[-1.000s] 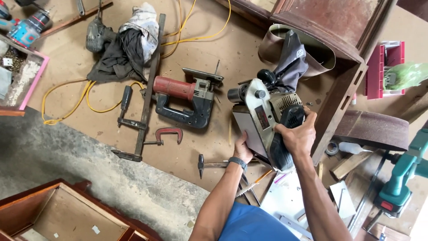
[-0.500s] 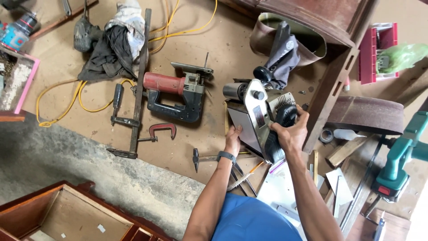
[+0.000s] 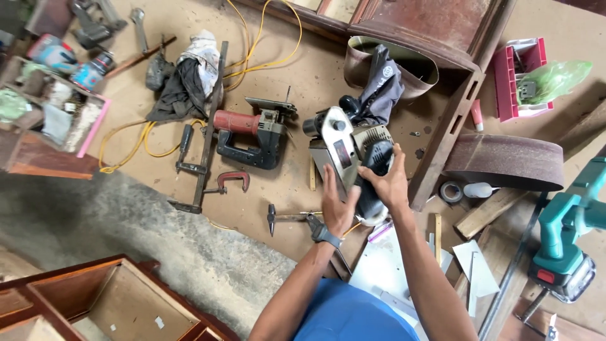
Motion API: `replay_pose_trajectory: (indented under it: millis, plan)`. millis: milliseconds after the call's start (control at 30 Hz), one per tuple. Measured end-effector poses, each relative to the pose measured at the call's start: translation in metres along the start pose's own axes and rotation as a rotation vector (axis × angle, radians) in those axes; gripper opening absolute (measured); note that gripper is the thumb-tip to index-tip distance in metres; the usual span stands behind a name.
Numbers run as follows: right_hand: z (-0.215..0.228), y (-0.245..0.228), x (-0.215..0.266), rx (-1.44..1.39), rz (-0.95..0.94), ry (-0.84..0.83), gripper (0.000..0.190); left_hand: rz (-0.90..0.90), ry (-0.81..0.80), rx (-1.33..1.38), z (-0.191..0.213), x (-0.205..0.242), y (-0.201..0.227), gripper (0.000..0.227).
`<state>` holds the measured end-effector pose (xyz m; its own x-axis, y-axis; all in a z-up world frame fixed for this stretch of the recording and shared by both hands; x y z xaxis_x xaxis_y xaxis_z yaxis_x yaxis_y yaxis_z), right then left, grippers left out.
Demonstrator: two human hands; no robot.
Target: The person disassembles an electric planer on a workbench, removes the dust bag, and uses a screwdriver and wrench to loosen and remove screws from the casing. The person then opens the casing to expose the internal components.
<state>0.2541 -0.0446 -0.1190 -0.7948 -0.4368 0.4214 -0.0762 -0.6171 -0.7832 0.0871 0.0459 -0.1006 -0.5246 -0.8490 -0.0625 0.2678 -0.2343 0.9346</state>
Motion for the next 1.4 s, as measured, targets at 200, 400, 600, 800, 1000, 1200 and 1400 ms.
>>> replay_pose_trajectory:
  millis: [200,400,600,800,1000,1200,1400]
  plan:
    - [0.008,-0.002,0.031,-0.178,0.155,-0.228,0.094,0.128,-0.024,-0.216,-0.027,0.005,0.007,0.14]
    - [0.057,0.048,0.078,-0.491,0.161,-0.061,0.062,0.176,-0.005,-0.174,-0.025,0.005,-0.001,0.141]
    - [0.163,0.159,0.078,-0.551,0.228,0.533,0.044,0.213,0.067,-0.137,-0.019,0.006,-0.01,0.133]
    - [0.171,0.259,-0.033,-0.518,0.109,0.448,0.1,0.198,0.126,-0.126,-0.018,0.008,-0.029,0.136]
    - [0.163,0.264,-0.076,-0.271,-0.027,0.483,0.103,0.134,0.282,-0.177,-0.018,0.016,-0.056,0.119]
    - [0.151,0.259,-0.085,-0.137,-0.017,0.607,0.077,0.102,0.255,-0.196,-0.019,0.021,-0.045,0.123]
    - [0.16,0.237,-0.06,0.017,0.117,0.742,0.052,0.202,0.099,-0.236,-0.019,0.012,-0.029,0.137]
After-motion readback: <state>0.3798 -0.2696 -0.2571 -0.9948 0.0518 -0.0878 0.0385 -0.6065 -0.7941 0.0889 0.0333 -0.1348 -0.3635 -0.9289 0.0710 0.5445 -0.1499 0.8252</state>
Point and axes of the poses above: each hand's wrist, its own x-axis away from the middle knuckle, its own z-axis out of the back of the hand, y = z × x, the point moved 9 cm from there along -x, towards the middle knuckle, and after that the axes turned 1 degree about -x, right-handed, at the moved point
